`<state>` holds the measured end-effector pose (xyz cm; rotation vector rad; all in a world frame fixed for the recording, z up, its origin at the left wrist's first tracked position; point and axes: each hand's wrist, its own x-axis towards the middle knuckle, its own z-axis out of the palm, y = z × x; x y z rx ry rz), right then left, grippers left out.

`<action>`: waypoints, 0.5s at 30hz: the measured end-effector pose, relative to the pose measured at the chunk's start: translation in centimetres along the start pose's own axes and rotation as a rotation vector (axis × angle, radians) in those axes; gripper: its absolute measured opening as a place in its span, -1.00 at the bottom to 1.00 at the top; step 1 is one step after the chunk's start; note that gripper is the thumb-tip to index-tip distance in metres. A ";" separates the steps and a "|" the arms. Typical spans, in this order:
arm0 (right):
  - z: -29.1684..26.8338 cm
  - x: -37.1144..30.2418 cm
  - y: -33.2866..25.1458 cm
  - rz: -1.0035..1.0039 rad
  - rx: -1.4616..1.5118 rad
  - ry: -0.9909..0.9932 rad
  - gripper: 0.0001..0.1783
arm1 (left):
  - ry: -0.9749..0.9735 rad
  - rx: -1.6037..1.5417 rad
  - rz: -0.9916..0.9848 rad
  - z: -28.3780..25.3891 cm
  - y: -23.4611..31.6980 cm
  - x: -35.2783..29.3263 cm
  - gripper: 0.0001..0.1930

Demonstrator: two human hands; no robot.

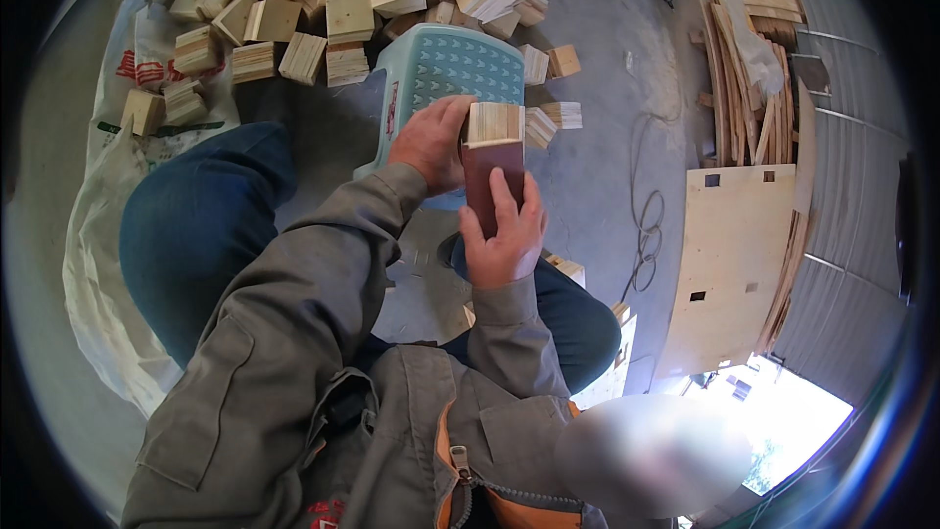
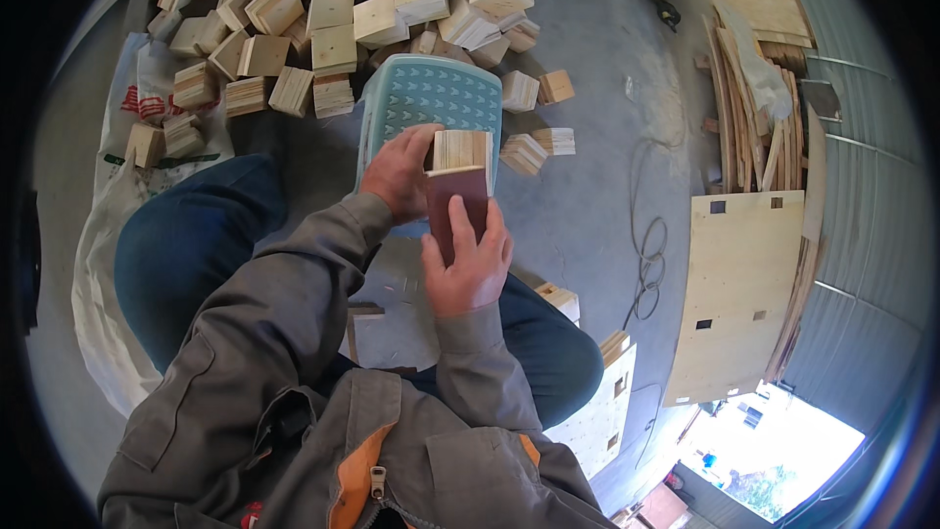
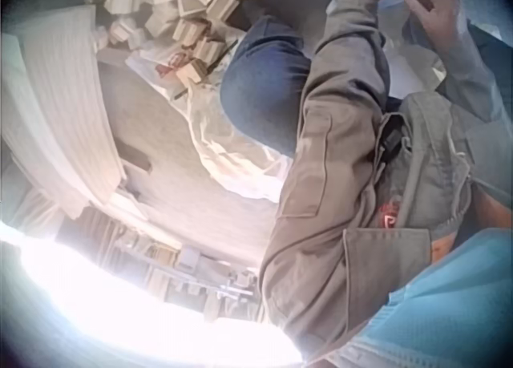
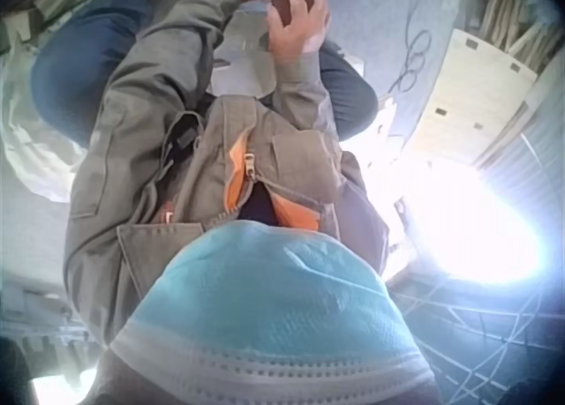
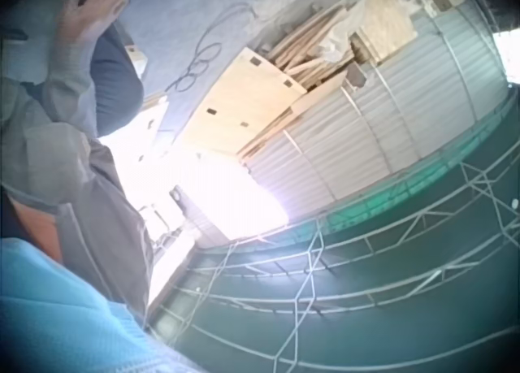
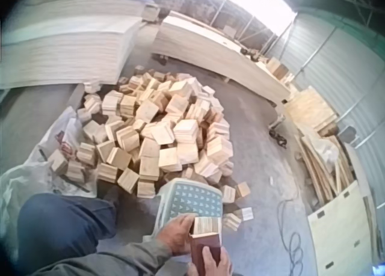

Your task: The person sits on the floor and sands small wooden blocks one by one using a sanding block. They pick up each block, rub the sanding block over its surfaces, and place the finished pieces into a nearby stack.

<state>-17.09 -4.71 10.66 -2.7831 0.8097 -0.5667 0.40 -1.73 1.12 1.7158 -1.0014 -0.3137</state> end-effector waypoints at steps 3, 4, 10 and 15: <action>1.4 3.8 1.0 0.026 -0.008 0.008 -0.22 | 0.024 0.007 -0.004 0.3 -0.4 -0.2 -0.10; 1.8 5.6 1.6 0.048 -0.013 0.012 -0.23 | 0.032 0.009 0.004 0.4 -0.3 -0.1 -0.08; 3.3 14.6 3.2 0.276 -0.082 -0.090 -0.27 | 0.018 0.002 0.005 -0.4 0.8 0.2 0.00; 3.5 10.2 3.9 0.151 -0.017 0.004 -0.23 | 0.009 0.015 -0.003 -0.4 0.5 0.0 -0.03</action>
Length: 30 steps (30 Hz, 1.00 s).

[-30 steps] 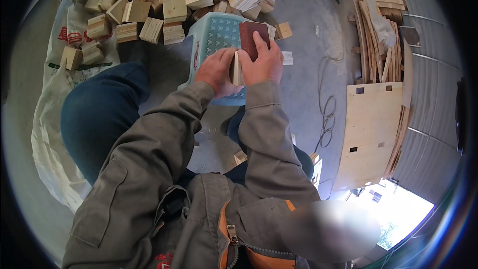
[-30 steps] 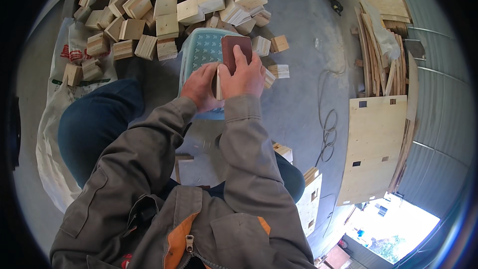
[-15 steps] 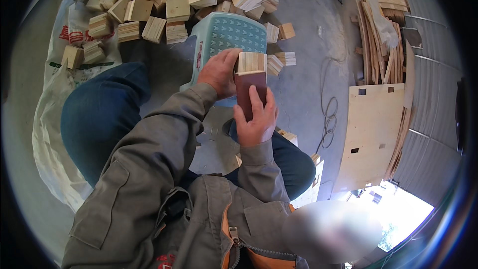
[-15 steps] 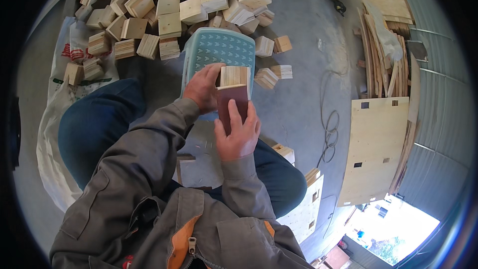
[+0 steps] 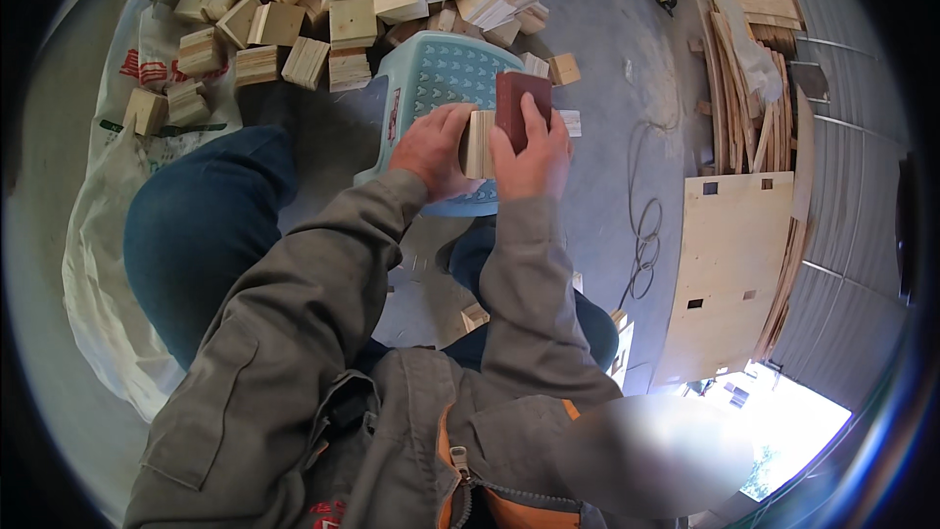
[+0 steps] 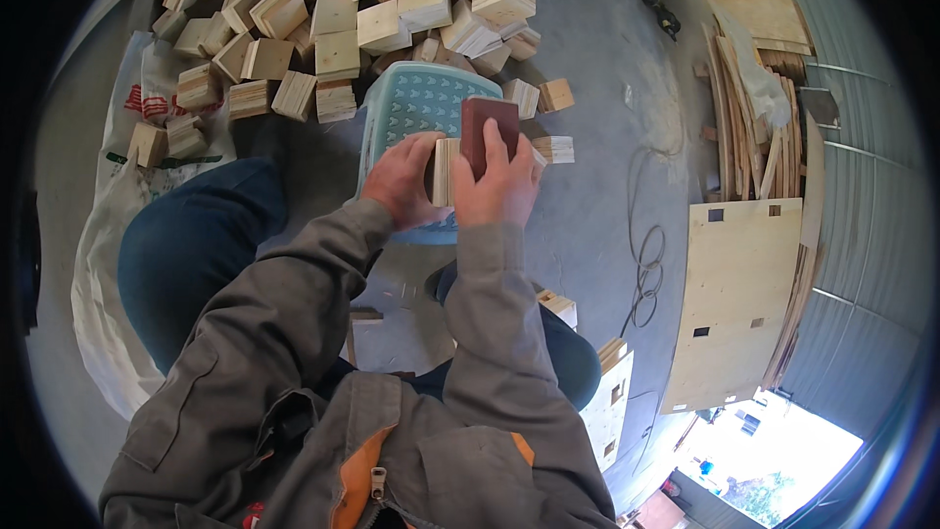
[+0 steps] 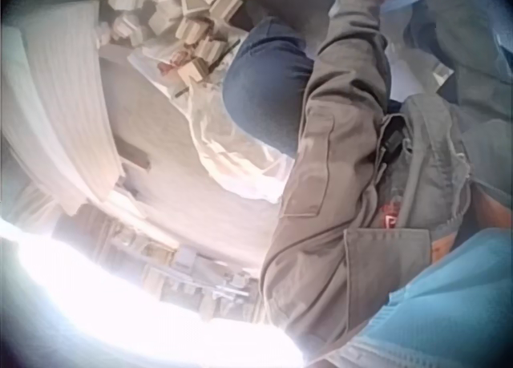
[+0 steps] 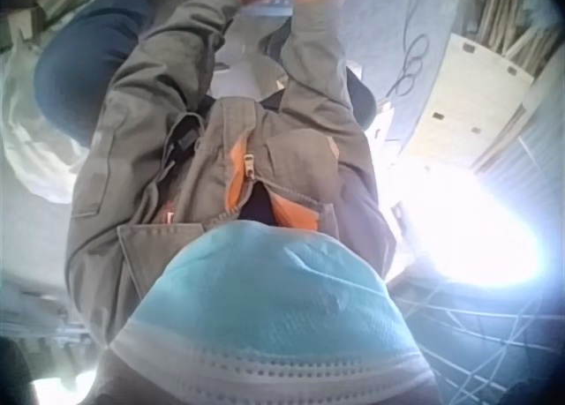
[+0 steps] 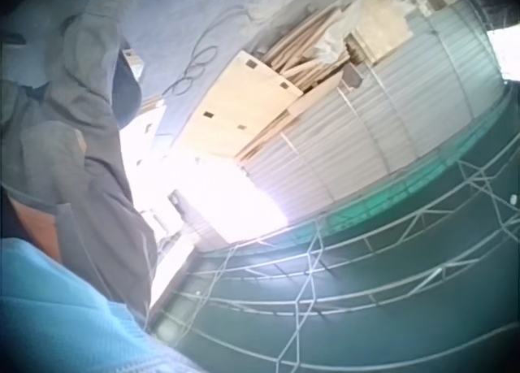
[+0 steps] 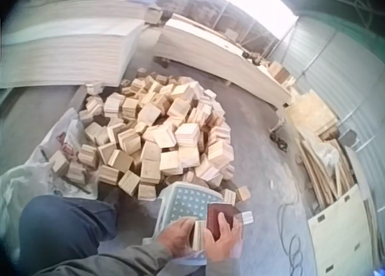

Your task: The person sits on the floor and sands small wooden blocks one by one using a sanding block. They pick up each block, rub the sanding block over its surfaces, and place the finished pieces into a nearby stack.

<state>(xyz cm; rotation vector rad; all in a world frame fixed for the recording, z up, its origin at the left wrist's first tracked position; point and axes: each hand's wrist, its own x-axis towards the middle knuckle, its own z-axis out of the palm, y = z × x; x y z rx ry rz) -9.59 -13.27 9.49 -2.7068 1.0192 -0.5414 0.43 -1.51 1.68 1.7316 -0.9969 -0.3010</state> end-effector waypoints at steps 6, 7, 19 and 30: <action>-3.3 -10.4 -1.9 -0.141 0.057 -0.002 -0.19 | 0.006 0.009 0.002 0.4 -0.3 -0.1 -0.13; -3.6 -11.5 -2.1 -0.153 0.067 -0.005 -0.18 | 0.010 0.013 0.010 0.4 -0.4 -0.1 -0.15; -1.0 -2.0 -0.1 -0.107 0.045 0.018 -0.23 | 0.005 -0.007 -0.014 0.4 -0.4 0.0 -0.06; -1.0 3.9 2.2 0.019 0.084 -0.134 -0.26 | -0.007 -0.011 -0.007 -0.1 0.0 -0.2 -0.01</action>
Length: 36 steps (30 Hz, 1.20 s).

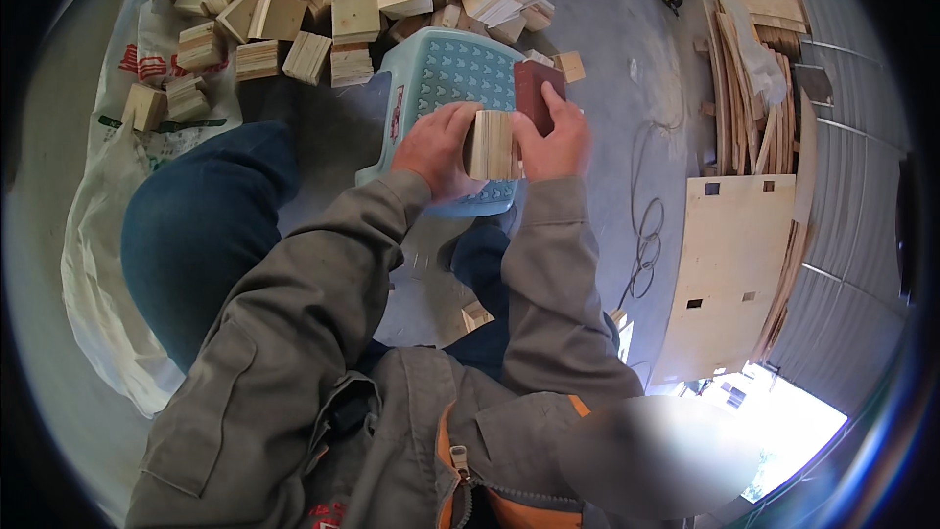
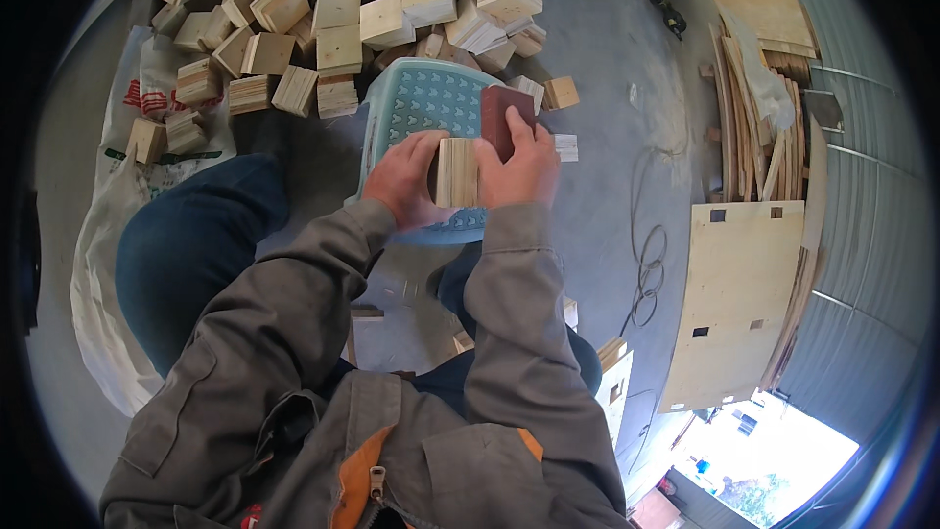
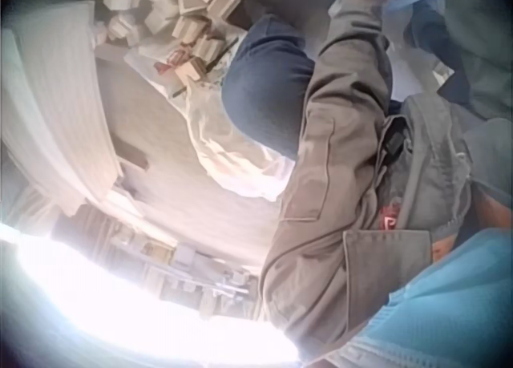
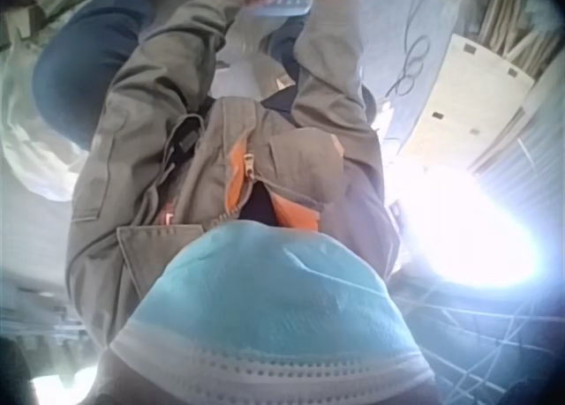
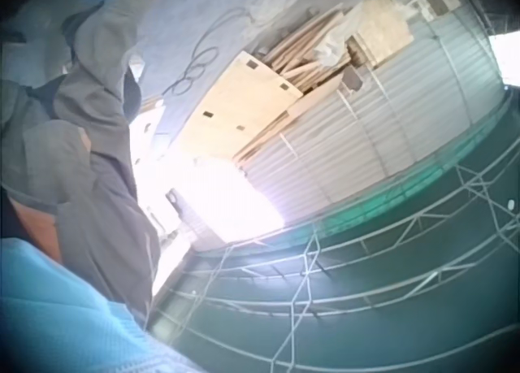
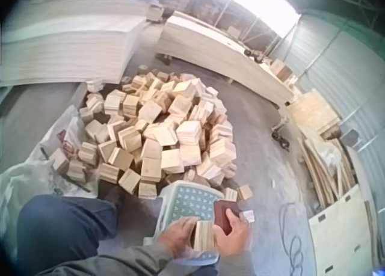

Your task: The person sits on the floor and sands small wooden blocks one by one using a sanding block. They pick up each block, rub the sanding block over its surfaces, and place the finished pieces into a nearby stack.

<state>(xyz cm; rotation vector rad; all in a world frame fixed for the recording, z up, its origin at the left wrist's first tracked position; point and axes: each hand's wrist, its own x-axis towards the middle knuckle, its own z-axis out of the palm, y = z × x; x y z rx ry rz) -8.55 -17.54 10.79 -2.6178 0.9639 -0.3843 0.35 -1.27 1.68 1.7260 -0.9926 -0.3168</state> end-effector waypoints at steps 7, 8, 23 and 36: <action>-2.7 -8.3 -3.5 -0.065 -0.107 -0.001 -0.23 | -0.014 -0.013 -0.023 0.1 0.1 0.1 0.00; -3.0 -9.6 -3.6 -0.059 -0.108 -0.008 -0.23 | -0.013 -0.012 -0.015 0.2 0.1 0.1 0.00; -0.1 -0.6 -1.3 -0.021 -0.145 0.001 -0.27 | 0.000 -0.008 0.002 0.3 -0.1 0.2 -0.02; -2.3 -5.9 -4.0 0.007 -0.143 -0.062 -0.26 | -0.010 -0.001 -0.003 -0.1 -0.3 -0.2 -0.01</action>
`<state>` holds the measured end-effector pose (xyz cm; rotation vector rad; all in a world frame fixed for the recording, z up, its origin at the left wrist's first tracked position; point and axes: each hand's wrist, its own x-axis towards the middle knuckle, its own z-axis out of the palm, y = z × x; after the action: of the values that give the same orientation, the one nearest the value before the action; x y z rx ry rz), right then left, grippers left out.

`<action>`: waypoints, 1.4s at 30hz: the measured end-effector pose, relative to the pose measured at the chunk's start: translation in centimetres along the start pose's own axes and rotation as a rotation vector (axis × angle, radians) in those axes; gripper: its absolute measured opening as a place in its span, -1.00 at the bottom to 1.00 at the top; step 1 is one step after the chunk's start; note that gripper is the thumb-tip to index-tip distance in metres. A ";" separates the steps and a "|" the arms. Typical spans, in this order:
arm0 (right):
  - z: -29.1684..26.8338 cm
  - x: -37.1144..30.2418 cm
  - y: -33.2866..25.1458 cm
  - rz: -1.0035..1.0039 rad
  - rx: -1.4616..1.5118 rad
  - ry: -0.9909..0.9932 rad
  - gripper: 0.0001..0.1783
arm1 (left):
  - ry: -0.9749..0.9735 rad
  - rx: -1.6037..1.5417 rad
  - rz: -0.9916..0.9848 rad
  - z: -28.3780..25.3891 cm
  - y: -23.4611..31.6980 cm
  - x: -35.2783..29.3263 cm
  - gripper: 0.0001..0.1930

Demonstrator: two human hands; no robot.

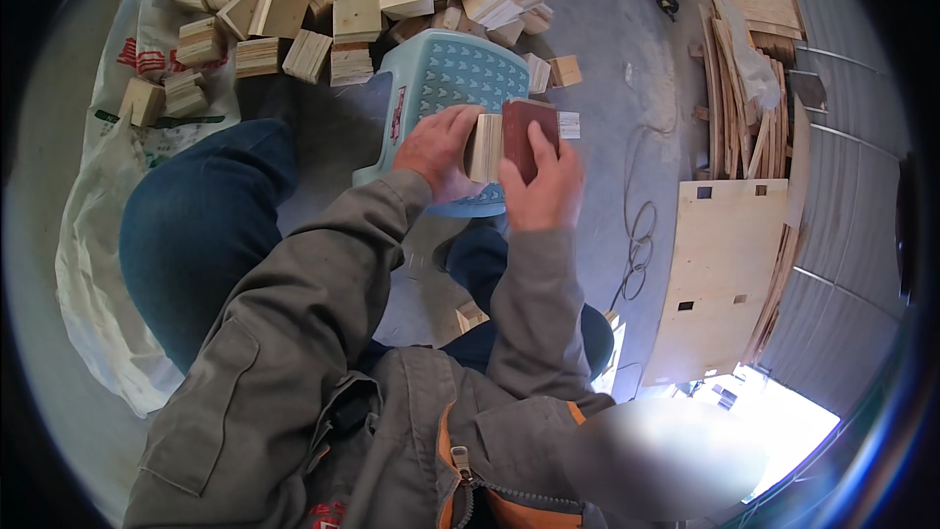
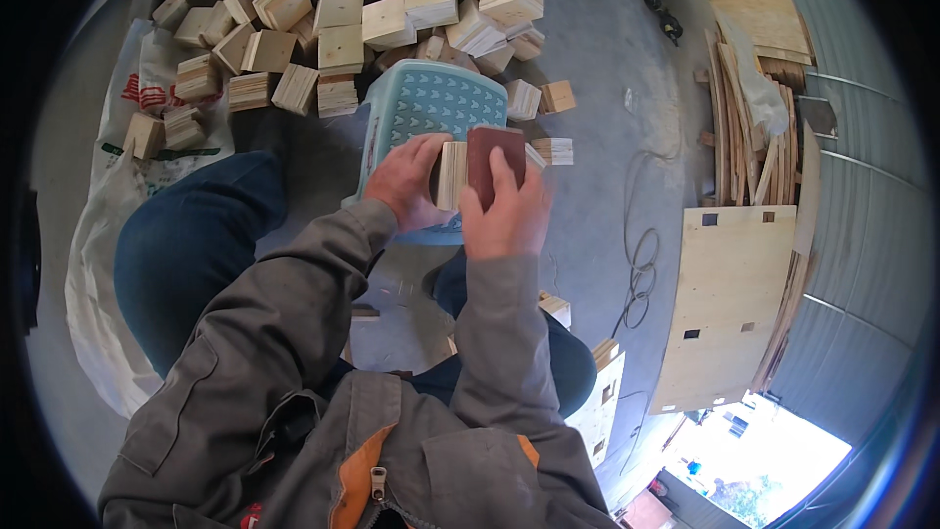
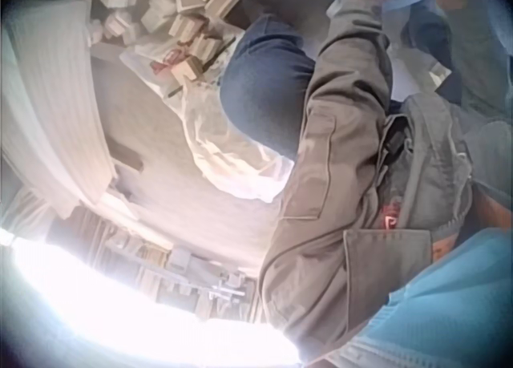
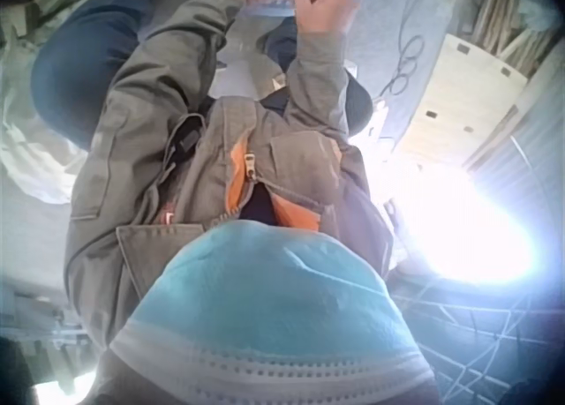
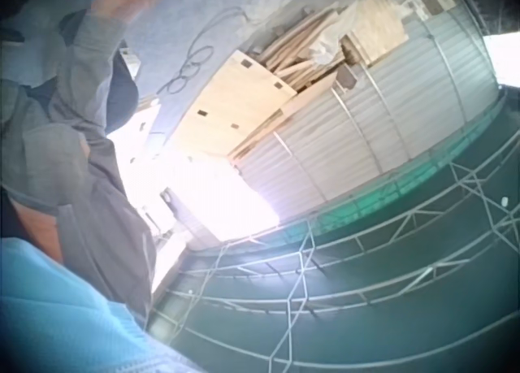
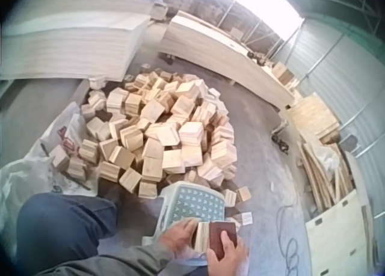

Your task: The person sits on the floor and sands small wooden blocks one by one using a sanding block. They pick up each block, rub the sanding block over its surfaces, and place the finished pieces into a nearby stack.

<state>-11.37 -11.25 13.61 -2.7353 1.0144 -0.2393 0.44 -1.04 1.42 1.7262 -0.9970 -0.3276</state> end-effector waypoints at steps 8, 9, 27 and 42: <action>-0.2 -7.8 0.1 0.003 0.034 0.098 -0.25 | -0.024 0.007 -0.010 0.0 0.3 0.2 0.01; -0.1 -7.6 0.1 0.005 0.049 0.113 -0.25 | -0.021 0.005 -0.011 0.0 0.4 0.2 0.01; 2.8 5.9 2.1 0.034 0.012 0.083 -0.24 | 0.000 0.009 0.016 0.2 0.1 0.2 -0.02; 0.9 -7.2 0.4 -0.042 0.040 0.130 -0.23 | -0.026 0.010 -0.019 0.1 0.2 0.4 0.01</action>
<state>-16.79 -6.68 12.05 -2.7368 0.9735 -0.4452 0.53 -1.47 1.66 1.7456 -1.0030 -0.3581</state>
